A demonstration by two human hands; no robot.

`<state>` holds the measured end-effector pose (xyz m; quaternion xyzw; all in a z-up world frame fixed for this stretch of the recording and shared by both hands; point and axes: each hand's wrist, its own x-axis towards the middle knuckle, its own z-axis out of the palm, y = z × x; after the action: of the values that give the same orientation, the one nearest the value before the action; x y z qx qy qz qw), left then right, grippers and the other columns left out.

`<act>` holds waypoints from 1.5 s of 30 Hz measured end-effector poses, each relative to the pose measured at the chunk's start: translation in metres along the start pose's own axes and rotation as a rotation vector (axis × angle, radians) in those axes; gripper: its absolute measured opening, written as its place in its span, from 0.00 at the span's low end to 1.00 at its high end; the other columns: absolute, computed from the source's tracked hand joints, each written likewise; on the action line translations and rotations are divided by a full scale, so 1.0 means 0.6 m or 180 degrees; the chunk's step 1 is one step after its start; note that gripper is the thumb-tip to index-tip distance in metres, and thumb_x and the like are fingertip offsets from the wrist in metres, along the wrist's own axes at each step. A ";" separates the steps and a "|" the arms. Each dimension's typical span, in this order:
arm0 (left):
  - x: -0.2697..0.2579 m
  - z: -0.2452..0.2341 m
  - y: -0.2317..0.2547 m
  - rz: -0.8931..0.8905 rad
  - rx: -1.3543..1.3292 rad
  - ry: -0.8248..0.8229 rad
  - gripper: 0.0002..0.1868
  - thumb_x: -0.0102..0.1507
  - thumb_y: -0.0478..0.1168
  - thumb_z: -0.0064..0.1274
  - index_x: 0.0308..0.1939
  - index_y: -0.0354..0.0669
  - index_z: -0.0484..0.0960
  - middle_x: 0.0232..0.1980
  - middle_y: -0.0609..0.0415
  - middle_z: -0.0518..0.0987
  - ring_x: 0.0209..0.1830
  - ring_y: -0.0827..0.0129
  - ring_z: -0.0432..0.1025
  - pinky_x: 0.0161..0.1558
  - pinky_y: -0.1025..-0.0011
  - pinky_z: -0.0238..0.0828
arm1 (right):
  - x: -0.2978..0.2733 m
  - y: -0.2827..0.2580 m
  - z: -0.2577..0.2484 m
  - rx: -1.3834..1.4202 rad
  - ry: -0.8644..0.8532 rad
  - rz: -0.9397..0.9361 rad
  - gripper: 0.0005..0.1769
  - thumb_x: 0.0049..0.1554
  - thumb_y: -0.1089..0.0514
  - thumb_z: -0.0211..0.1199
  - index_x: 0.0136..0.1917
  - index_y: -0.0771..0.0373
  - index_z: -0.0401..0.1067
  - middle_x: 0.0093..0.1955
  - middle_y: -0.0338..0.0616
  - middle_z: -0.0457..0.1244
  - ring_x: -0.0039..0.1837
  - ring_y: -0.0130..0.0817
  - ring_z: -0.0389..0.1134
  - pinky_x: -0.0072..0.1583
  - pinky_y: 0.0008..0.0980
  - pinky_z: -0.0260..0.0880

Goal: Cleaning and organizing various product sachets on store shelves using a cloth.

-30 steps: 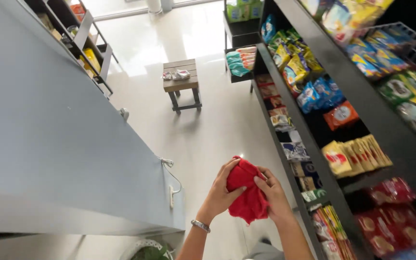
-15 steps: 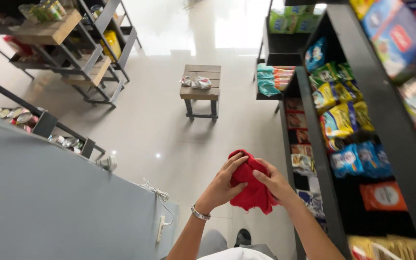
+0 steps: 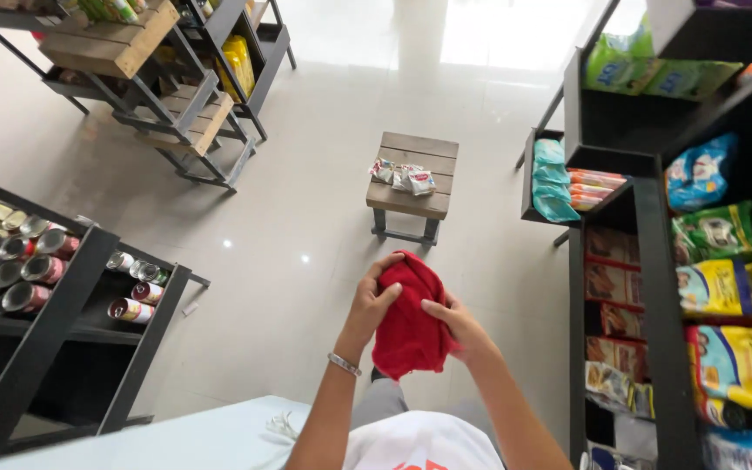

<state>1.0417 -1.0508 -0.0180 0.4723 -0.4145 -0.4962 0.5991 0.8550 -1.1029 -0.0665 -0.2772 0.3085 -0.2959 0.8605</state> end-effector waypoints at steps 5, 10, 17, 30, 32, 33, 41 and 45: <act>0.173 -0.060 -0.029 -0.0172 -0.0166 0.0002 0.25 0.63 0.30 0.47 0.66 0.40 0.75 0.63 0.51 0.77 0.61 0.69 0.71 0.63 0.71 0.69 | 0.154 -0.043 0.029 0.0361 0.0565 0.0357 0.33 0.56 0.55 0.65 0.71 0.67 0.62 0.62 0.53 0.67 0.59 0.40 0.72 0.59 0.39 0.75; 0.353 -0.096 -0.118 0.0358 0.1525 0.0519 0.20 0.62 0.31 0.52 0.59 0.38 0.79 0.61 0.44 0.79 0.64 0.59 0.73 0.65 0.66 0.67 | 0.363 -0.067 -0.041 0.0265 0.0853 0.0297 0.27 0.60 0.57 0.62 0.70 0.69 0.64 0.60 0.51 0.67 0.57 0.37 0.71 0.55 0.37 0.75; 0.645 -0.230 -0.340 -0.0324 0.2133 0.1064 0.20 0.60 0.36 0.57 0.56 0.39 0.78 0.53 0.45 0.81 0.54 0.56 0.76 0.58 0.64 0.73 | 0.664 -0.154 -0.159 0.0041 0.0852 0.0190 0.24 0.60 0.64 0.49 0.70 0.63 0.64 0.58 0.45 0.67 0.56 0.34 0.70 0.58 0.36 0.72; 0.931 -0.478 -0.786 -0.1852 0.2269 0.1331 0.20 0.62 0.49 0.60 0.50 0.38 0.82 0.45 0.46 0.85 0.47 0.58 0.80 0.51 0.63 0.76 | 1.035 -0.108 -0.304 0.0389 0.1829 0.0364 0.26 0.61 0.65 0.47 0.72 0.60 0.60 0.59 0.47 0.66 0.55 0.39 0.70 0.57 0.41 0.73; 0.963 -0.492 -0.832 -0.2043 0.2434 0.1184 0.21 0.62 0.51 0.59 0.50 0.38 0.81 0.44 0.45 0.85 0.48 0.55 0.79 0.52 0.61 0.75 | 1.065 -0.101 -0.299 0.0388 0.2057 0.0513 0.26 0.61 0.64 0.48 0.73 0.61 0.60 0.60 0.49 0.66 0.56 0.39 0.70 0.58 0.41 0.73; 0.984 -0.507 -0.853 -0.2102 0.2658 0.1117 0.22 0.63 0.53 0.59 0.49 0.37 0.81 0.43 0.44 0.84 0.48 0.52 0.78 0.53 0.59 0.74 | 1.087 -0.096 -0.293 0.0400 0.2144 0.0600 0.25 0.62 0.63 0.48 0.73 0.61 0.60 0.61 0.50 0.66 0.57 0.40 0.70 0.58 0.41 0.73; 1.073 -0.517 -0.878 -0.2207 0.3119 0.0779 0.28 0.60 0.57 0.61 0.49 0.36 0.79 0.49 0.39 0.79 0.53 0.45 0.72 0.53 0.53 0.70 | 1.164 0.005 -0.315 0.0257 0.2627 0.0460 0.29 0.61 0.63 0.48 0.76 0.63 0.58 0.66 0.48 0.64 0.63 0.38 0.68 0.64 0.38 0.70; 1.084 -0.539 -0.904 -0.2173 0.3294 0.0434 0.26 0.57 0.54 0.64 0.46 0.37 0.78 0.48 0.38 0.78 0.50 0.43 0.72 0.50 0.51 0.70 | 1.172 0.040 -0.319 0.0382 0.2703 0.0344 0.30 0.61 0.63 0.48 0.76 0.62 0.57 0.69 0.47 0.63 0.66 0.36 0.67 0.66 0.37 0.68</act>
<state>1.3504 -1.6757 -0.5979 0.8378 -0.3877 -0.3634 0.1254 1.1762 -1.6213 -0.4660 -0.0638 0.6316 -0.3557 0.6860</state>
